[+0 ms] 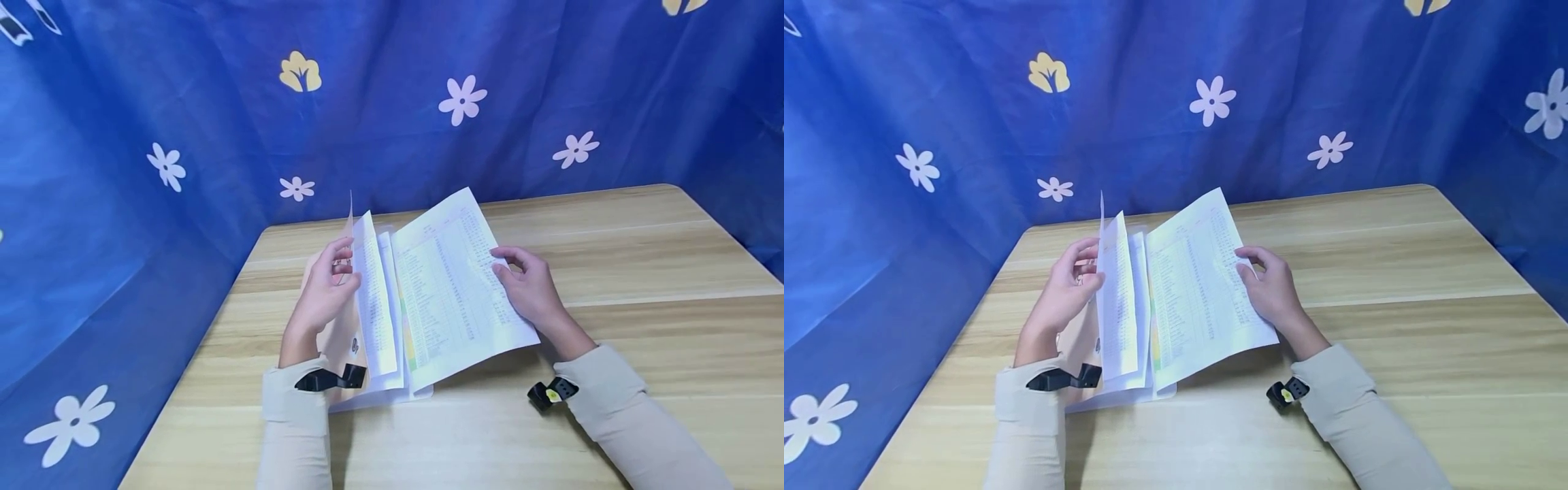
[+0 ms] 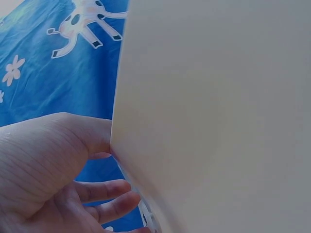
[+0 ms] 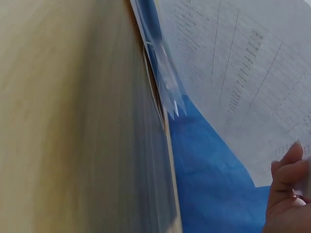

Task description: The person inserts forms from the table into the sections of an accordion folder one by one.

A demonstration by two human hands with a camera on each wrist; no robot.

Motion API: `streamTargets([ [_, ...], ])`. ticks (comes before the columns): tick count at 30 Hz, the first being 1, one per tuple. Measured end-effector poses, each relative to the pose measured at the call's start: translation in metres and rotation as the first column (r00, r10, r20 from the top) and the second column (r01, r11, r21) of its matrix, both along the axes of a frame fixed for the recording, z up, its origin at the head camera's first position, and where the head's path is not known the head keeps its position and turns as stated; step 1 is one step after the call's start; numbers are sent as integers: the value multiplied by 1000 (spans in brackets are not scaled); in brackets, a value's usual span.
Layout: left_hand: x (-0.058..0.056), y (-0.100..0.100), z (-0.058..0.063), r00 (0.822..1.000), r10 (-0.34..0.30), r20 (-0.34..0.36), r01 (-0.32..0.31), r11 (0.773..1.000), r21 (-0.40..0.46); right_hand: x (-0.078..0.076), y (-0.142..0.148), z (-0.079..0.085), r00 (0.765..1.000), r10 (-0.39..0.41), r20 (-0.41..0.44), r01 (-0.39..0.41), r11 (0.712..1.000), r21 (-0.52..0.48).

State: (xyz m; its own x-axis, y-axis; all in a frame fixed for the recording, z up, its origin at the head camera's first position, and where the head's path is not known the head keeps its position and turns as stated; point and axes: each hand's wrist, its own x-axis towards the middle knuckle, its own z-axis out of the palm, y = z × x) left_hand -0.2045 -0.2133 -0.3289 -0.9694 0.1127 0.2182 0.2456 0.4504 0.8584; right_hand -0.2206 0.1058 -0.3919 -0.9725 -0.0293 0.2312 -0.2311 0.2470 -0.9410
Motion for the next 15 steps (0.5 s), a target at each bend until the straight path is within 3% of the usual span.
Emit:
streamTargets([
  [9, -1, 1, 0, 1000, -1, 7, 1, 1000, 10, -8, -7, -5, 997, -51, 55, 55, 995, -85],
  [15, -1, 1, 0, 1000, 8, 6, -8, 1000, 7, -13, -12, -8, 995, -35, 95, 49, 988, -149],
])
